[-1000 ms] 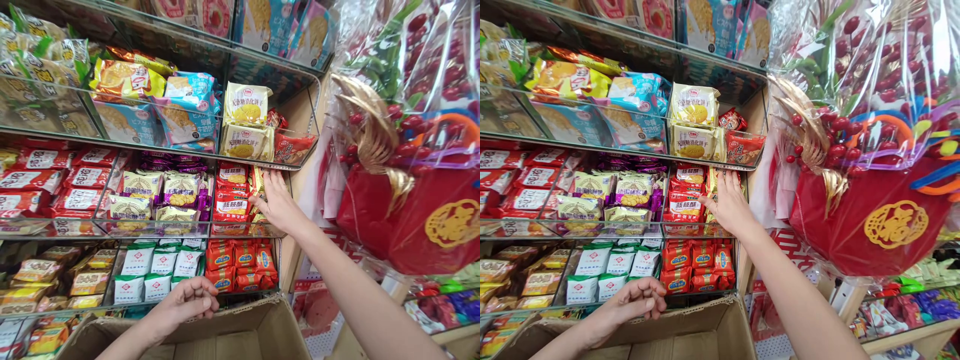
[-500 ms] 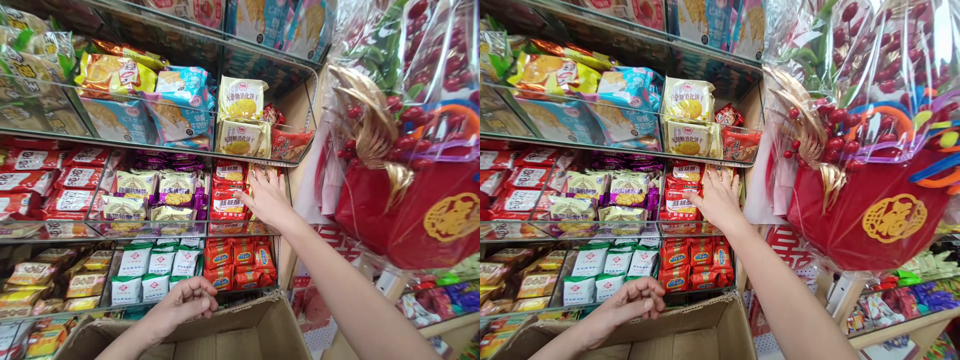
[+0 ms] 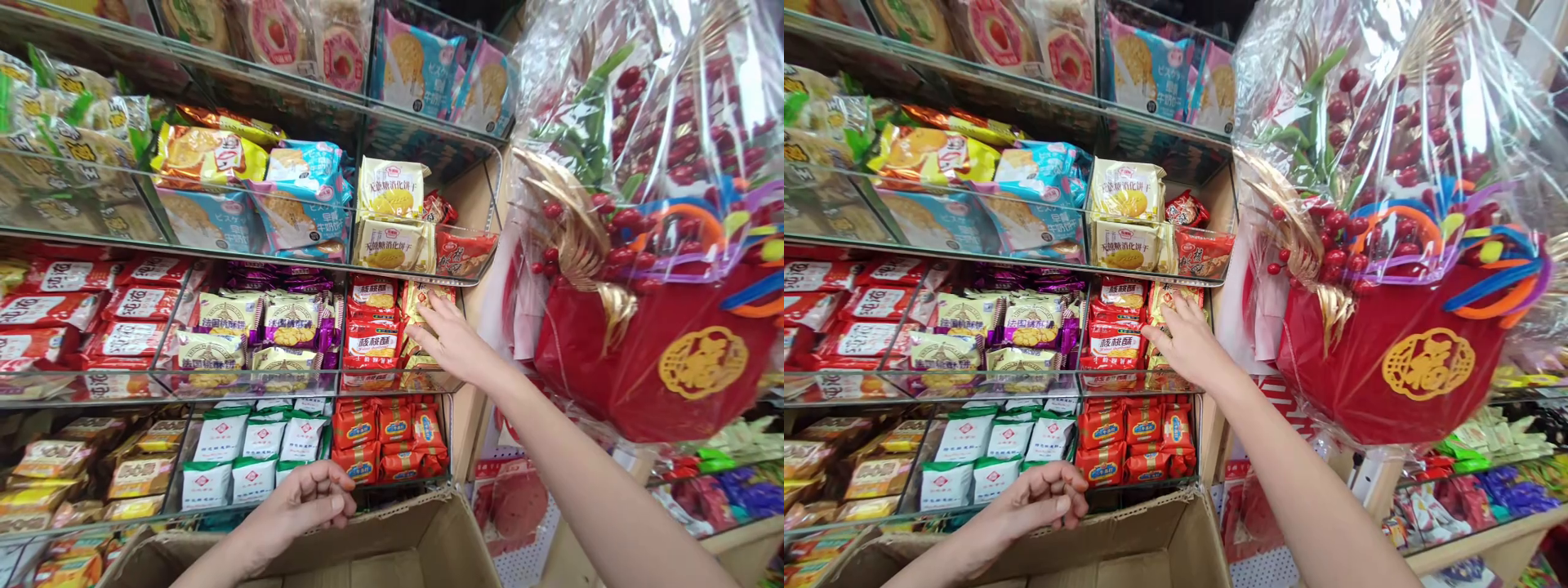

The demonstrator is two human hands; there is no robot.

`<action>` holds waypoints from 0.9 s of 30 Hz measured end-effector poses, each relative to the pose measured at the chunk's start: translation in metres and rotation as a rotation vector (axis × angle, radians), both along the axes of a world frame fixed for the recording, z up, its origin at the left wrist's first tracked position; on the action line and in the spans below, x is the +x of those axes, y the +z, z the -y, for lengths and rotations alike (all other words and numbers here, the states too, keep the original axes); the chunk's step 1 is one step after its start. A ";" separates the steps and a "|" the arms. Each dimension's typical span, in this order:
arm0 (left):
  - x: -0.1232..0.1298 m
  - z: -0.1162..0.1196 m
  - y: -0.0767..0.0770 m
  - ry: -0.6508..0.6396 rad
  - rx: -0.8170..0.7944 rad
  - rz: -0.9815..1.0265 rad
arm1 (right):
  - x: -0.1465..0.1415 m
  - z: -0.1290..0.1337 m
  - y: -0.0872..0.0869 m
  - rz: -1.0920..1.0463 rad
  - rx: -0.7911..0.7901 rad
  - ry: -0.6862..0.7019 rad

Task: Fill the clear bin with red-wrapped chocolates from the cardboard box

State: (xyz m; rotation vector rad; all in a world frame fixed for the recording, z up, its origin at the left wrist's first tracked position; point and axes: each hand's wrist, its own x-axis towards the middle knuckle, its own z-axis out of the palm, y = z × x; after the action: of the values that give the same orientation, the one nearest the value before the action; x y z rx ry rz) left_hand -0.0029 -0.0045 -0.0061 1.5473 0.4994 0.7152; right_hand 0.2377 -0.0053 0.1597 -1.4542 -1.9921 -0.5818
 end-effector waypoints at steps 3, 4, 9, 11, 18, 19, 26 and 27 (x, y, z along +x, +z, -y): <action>0.000 0.001 0.001 0.001 0.003 0.002 | 0.001 0.008 -0.001 -0.014 0.033 -0.004; 0.001 0.001 0.001 0.000 0.003 0.001 | 0.001 0.009 -0.003 -0.016 0.031 -0.005; 0.003 0.004 0.005 0.007 0.017 -0.017 | 0.000 0.004 -0.016 0.016 0.028 -0.041; 0.003 0.004 0.005 0.006 0.019 -0.018 | -0.001 0.004 -0.018 0.038 0.065 -0.065; 0.003 0.002 0.002 -0.003 0.003 -0.009 | -0.008 0.004 -0.012 0.037 0.084 -0.078; 0.003 0.003 0.003 -0.003 0.001 -0.003 | -0.009 0.002 -0.013 0.044 0.070 -0.064; 0.004 0.008 0.005 0.031 -0.008 -0.008 | -0.005 -0.001 -0.015 0.028 0.124 0.013; 0.004 0.008 0.005 0.032 -0.012 -0.013 | -0.006 0.005 -0.016 0.001 0.159 0.029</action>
State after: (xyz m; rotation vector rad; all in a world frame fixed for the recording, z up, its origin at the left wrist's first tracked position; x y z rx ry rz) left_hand 0.0014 -0.0121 -0.0009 1.5371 0.5386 0.7260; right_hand 0.2313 -0.0100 0.1441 -1.3277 -1.9176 -0.7118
